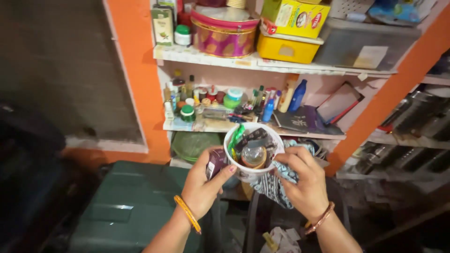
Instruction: Sort small objects from a cloth onto a tray and then organize items on a shelf.
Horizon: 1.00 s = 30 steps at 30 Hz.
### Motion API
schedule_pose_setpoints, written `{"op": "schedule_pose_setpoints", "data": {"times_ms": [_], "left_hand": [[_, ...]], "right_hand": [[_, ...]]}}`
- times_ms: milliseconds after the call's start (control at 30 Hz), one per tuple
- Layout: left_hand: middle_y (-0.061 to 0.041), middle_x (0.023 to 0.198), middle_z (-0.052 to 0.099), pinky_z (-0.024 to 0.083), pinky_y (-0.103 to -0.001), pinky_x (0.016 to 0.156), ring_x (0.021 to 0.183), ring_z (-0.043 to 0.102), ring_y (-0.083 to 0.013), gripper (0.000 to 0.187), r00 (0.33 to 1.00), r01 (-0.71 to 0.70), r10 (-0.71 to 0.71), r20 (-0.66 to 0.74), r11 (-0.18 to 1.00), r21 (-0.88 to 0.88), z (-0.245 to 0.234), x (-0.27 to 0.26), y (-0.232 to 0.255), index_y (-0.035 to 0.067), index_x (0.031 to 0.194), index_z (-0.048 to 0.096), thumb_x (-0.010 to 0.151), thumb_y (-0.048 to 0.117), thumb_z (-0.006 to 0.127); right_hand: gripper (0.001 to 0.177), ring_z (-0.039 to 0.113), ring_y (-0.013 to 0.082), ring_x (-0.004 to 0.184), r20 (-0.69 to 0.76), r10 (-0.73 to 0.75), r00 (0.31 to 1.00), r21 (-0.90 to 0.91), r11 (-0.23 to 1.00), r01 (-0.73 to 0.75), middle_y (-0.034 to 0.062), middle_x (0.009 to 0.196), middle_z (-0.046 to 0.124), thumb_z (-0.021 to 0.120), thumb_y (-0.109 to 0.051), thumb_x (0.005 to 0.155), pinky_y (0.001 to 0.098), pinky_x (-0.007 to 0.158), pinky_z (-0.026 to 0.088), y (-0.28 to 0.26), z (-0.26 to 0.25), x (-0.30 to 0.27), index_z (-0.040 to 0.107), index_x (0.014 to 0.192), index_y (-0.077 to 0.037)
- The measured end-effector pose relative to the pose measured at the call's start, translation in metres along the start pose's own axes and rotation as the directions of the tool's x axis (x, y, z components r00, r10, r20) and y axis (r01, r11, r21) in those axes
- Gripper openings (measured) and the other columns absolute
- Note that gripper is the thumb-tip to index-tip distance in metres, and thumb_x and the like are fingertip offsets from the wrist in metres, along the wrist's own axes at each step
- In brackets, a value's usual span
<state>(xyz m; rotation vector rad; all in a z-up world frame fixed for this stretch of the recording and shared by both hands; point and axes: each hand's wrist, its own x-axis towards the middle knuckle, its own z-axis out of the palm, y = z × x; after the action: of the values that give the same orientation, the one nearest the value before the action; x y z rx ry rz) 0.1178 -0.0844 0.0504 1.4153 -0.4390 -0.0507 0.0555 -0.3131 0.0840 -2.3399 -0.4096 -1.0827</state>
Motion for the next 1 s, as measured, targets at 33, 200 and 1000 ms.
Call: {"op": "schedule_pose_setpoints", "data": {"times_ms": [33,200,1000], "left_hand": [[0.003,0.079,0.064,0.043,-0.022,0.046,0.055,0.05,-0.0037,0.042,0.999,-0.046,0.046,0.0,0.999,-0.007,0.003,0.011,0.002,0.008,0.126,0.061,0.088,0.022,0.075],[0.004,0.082,0.067,0.045,-0.022,0.048,0.058,0.052,-0.003,0.041,0.991,-0.127,0.128,-0.035,0.991,0.042,0.014,0.072,0.033,0.007,0.129,0.061,0.093,0.024,0.072],[-0.004,0.103,0.06,0.054,-0.029,0.071,0.083,0.06,-0.0111,0.029,0.676,-0.709,0.718,-0.165,0.695,0.121,-0.031,0.359,-0.031,0.013,0.139,0.046,0.118,0.022,0.064]], "right_hand": [[0.032,0.068,0.029,0.096,-0.021,-0.026,0.999,-0.021,0.999,0.025,0.0108,0.105,0.066,0.08,-0.002,0.072,0.0345,0.081,0.054,0.006,-0.001,0.01,0.07,0.103,-0.005],[0.032,0.066,0.0319,0.099,-0.057,-0.136,0.989,-0.067,0.989,0.132,0.0135,0.105,0.064,0.078,0.0,0.075,0.038,0.085,0.053,0.036,-0.004,0.075,0.068,0.105,-0.004],[0.031,0.063,0.046,0.093,-0.384,-0.185,0.905,-0.309,0.949,0.062,0.0236,0.104,0.064,0.088,-0.015,0.084,0.054,0.078,0.048,0.18,0.118,0.396,0.072,0.109,-0.006]]}}
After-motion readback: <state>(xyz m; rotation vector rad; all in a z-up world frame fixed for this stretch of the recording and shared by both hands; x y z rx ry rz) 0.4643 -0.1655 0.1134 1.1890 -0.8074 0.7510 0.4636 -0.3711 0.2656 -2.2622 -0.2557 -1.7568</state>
